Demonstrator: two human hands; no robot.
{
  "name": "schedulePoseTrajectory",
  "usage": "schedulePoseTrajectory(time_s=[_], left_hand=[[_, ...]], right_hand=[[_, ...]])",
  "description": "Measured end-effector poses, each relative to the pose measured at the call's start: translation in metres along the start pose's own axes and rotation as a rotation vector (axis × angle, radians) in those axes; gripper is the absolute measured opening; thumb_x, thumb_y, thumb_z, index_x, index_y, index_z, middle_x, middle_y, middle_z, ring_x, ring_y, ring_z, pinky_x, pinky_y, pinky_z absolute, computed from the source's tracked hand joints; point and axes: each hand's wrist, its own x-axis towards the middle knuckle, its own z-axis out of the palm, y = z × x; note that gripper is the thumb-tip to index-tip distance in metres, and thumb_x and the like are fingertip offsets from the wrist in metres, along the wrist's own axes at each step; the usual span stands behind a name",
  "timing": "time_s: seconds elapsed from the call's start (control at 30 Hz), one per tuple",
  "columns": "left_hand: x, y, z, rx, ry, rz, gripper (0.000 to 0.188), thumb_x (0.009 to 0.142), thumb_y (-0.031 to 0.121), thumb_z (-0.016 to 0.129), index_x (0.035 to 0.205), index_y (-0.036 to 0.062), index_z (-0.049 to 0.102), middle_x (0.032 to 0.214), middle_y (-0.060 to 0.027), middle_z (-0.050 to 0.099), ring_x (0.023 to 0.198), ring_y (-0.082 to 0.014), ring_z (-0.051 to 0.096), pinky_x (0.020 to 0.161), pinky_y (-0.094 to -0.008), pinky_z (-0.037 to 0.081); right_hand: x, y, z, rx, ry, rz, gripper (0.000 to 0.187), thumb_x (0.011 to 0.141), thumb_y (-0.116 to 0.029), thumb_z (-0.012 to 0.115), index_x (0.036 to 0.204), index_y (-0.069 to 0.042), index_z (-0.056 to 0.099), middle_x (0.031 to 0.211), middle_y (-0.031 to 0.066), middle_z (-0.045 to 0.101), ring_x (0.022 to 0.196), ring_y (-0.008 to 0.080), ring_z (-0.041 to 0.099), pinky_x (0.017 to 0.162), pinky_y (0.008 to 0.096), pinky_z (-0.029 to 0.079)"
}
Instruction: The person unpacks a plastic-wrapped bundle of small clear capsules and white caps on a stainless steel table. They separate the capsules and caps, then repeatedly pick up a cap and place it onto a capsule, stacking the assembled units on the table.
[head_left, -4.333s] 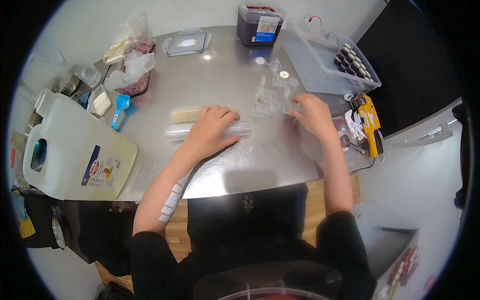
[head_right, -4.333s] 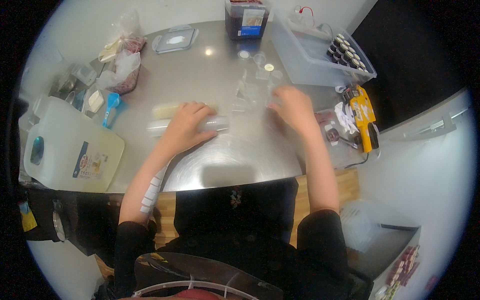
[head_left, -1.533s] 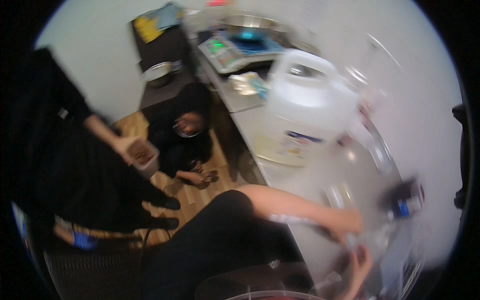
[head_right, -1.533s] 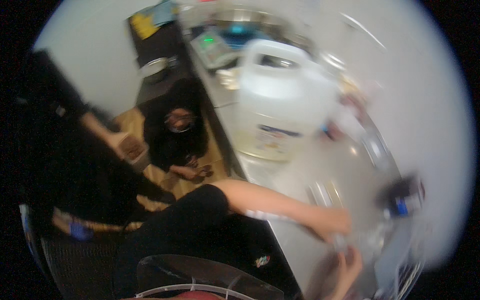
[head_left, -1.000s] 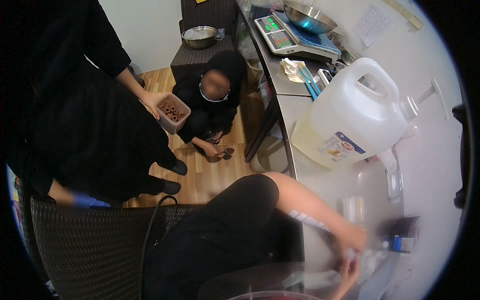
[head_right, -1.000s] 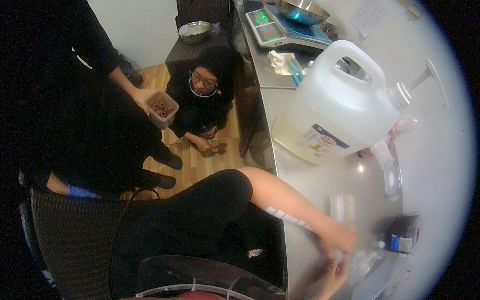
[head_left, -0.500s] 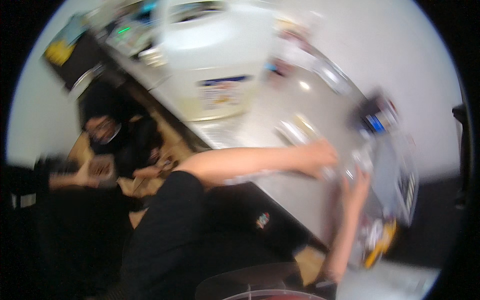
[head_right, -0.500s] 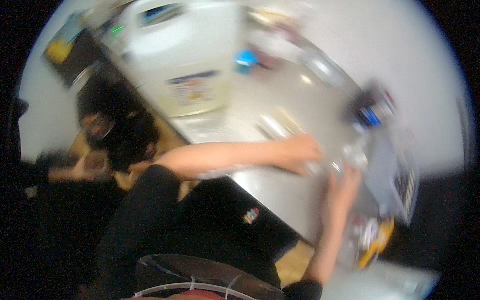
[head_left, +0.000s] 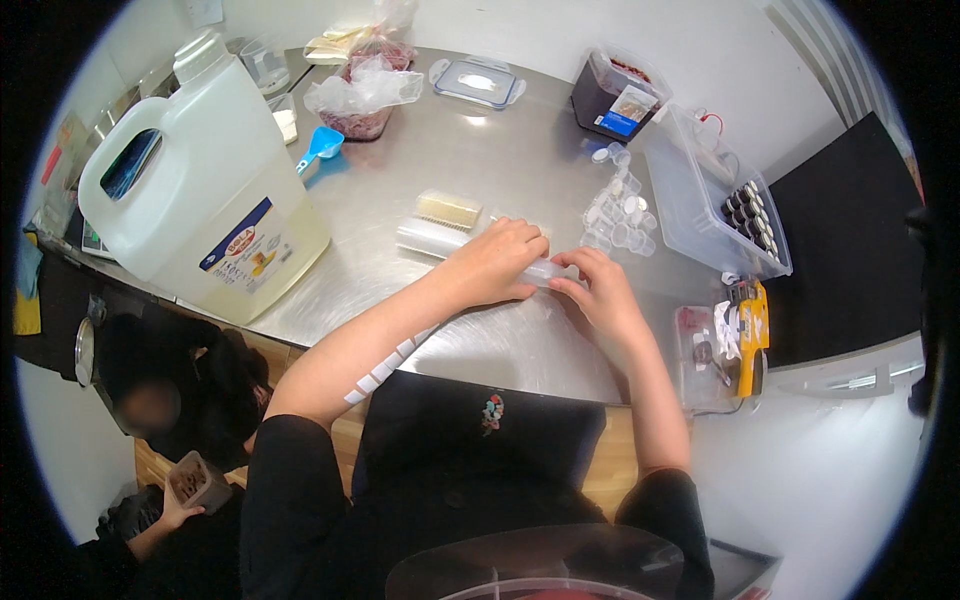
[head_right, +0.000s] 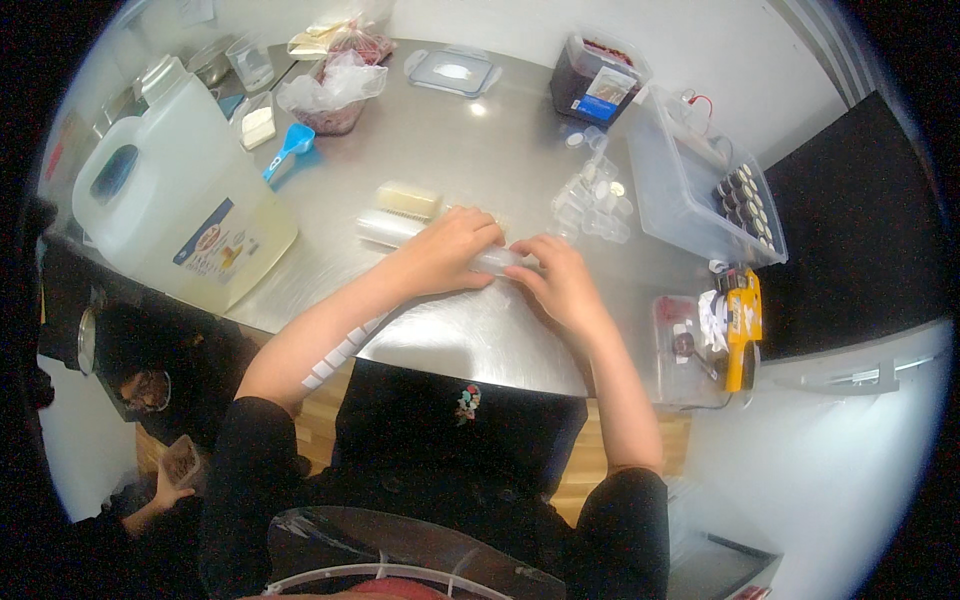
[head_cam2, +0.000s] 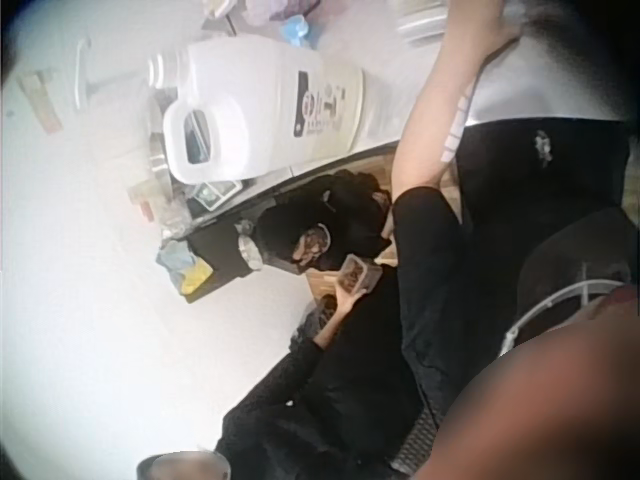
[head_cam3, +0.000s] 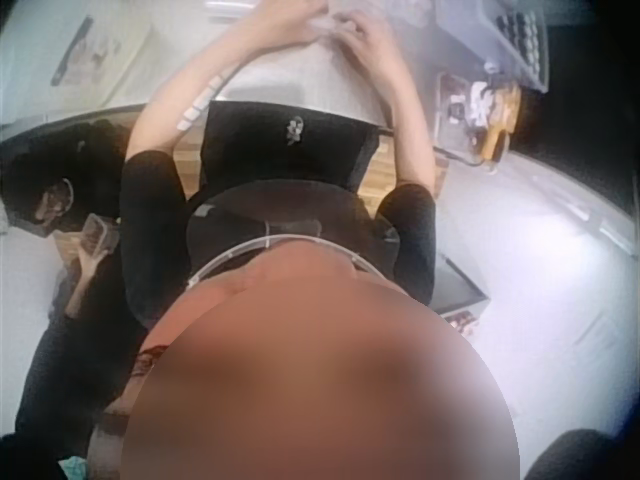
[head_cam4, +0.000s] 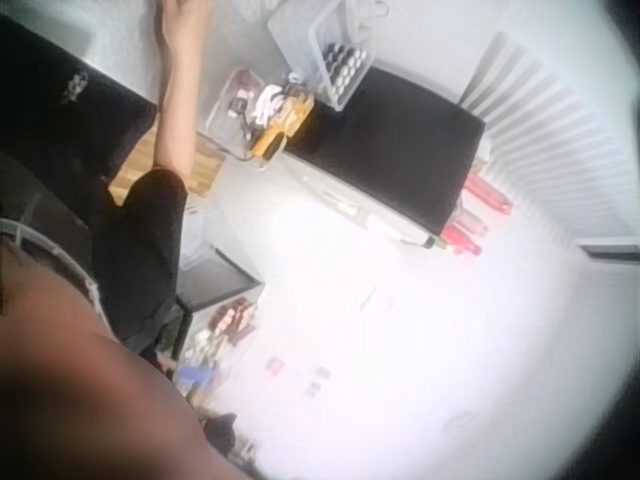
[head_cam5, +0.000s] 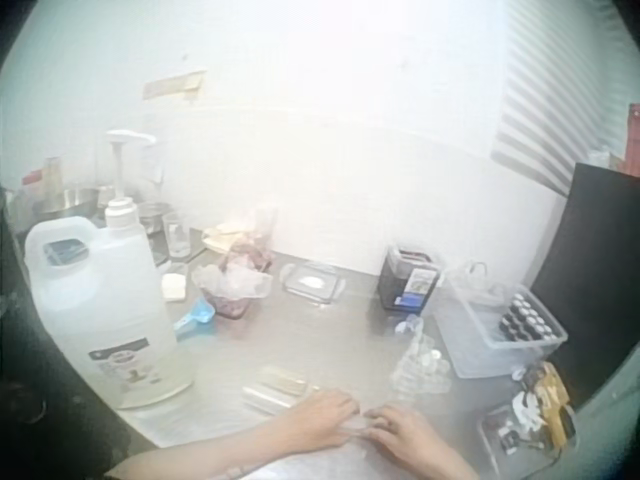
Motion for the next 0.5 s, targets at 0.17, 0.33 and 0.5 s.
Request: schedulePoseTrajectory(time_s=[0.17, 0.33, 0.5], left_hand=[[0.001, 0.002, -0.004, 0.009, -0.037, -0.045, 0.039, 0.069, 0.017, 0.079, 0.102, 0.004, 0.061, 0.102, -0.0129, 0.061, 0.104, -0.032, 0.057, 0.091, -0.041, 0.044], [0.001, 0.0, -0.007, 0.019, -0.029, -0.054, 0.039, 0.07, 0.017, 0.079, 0.102, 0.0044, 0.061, 0.103, -0.0122, 0.062, 0.103, -0.0318, 0.057, 0.092, -0.0409, 0.043], [0.001, 0.003, -0.004, 0.029, 0.039, -0.015, 0.043, 0.071, 0.018, 0.079, 0.108, 0.0057, 0.06, 0.105, -0.0113, 0.062, 0.103, -0.0303, 0.057, 0.091, -0.0402, 0.042]], right_hand=[[-0.007, 0.008, -0.007, -0.005, -0.018, 0.086, 0.032, 0.081, -0.015, 0.076, 0.109, -0.003, 0.067, 0.101, 0.0087, 0.065, 0.073, 0.0215, 0.055, 0.07, 0.0319, 0.048], [-0.005, 0.012, -0.007, -0.188, 0.263, 0.063, 0.037, 0.081, -0.015, 0.075, 0.115, -0.004, 0.065, 0.102, 0.011, 0.065, 0.075, 0.0231, 0.058, 0.07, 0.0332, 0.049], [-0.002, 0.004, 0.007, 0.028, 0.121, 0.021, 0.037, 0.083, -0.02, 0.074, 0.115, -0.004, 0.065, 0.102, 0.0156, 0.066, 0.078, 0.0274, 0.062, 0.073, 0.0376, 0.051]])
